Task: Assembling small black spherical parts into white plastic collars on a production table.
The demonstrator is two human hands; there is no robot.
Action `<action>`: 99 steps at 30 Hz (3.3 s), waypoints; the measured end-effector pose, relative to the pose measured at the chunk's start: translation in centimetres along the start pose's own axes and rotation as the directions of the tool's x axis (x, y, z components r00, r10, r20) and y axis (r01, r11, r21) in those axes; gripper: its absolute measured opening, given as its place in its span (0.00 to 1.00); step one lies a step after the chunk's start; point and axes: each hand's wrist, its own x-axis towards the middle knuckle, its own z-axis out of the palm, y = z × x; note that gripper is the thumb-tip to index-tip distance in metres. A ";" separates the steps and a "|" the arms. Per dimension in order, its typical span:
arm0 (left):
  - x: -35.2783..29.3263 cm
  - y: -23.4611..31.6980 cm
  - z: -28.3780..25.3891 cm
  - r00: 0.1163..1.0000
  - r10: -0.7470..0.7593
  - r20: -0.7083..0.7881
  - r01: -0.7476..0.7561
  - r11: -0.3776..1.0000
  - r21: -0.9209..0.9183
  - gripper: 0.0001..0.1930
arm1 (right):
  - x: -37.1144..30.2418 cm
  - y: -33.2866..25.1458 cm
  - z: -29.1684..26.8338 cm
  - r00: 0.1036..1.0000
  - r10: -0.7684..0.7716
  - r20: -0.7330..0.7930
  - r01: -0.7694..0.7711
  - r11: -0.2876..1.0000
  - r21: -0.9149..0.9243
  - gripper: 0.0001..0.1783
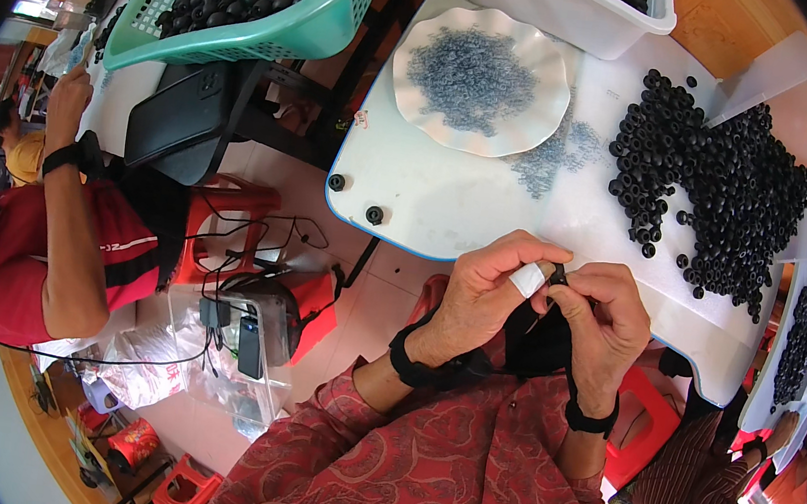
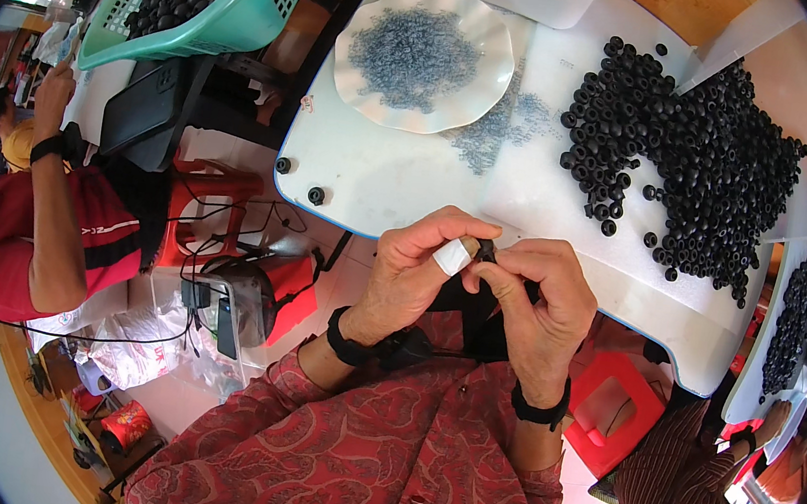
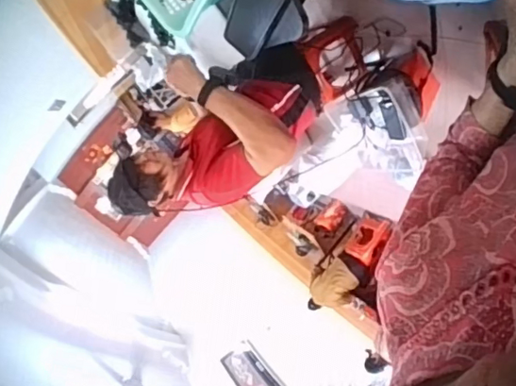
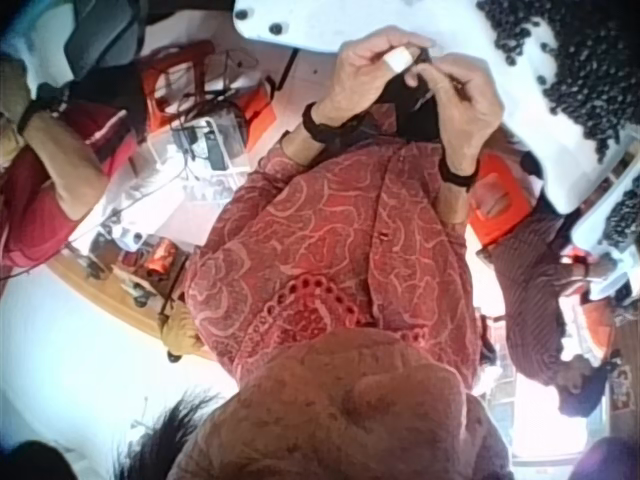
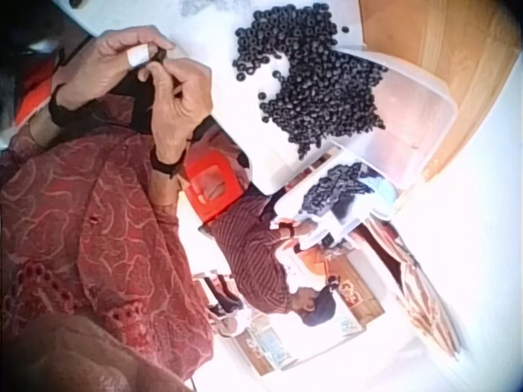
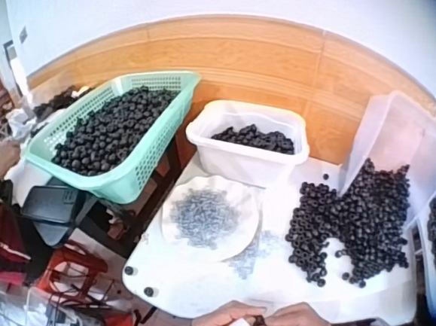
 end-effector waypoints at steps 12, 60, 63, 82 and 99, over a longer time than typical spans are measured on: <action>1.2 1.4 -1.6 0.982 -0.125 0.144 0.128 0.992 -0.016 0.24 | 0.0 -0.2 -0.5 0.987 0.090 0.135 -0.101 0.992 0.075 0.24; 0.4 0.4 0.8 0.965 -0.052 0.259 0.091 0.986 -0.140 0.31 | -1.3 -0.4 -0.1 0.996 0.009 -0.090 0.000 0.995 0.096 0.18; 0.3 0.1 0.8 0.966 -0.086 0.242 0.124 0.981 -0.148 0.30 | -1.4 0.0 0.0 0.995 0.028 -0.093 -0.017 0.993 0.113 0.17; 0.1 2.4 0.8 0.955 -0.295 0.011 0.294 0.954 0.059 0.12 | -0.7 -0.8 -0.9 0.995 -0.096 -0.031 0.094 0.993 -0.069 0.21; 0.5 1.1 0.1 0.913 -0.398 0.096 0.409 0.885 -0.222 0.13 | -0.6 -0.3 -0.1 0.997 -0.059 -0.045 0.056 0.997 -0.060 0.21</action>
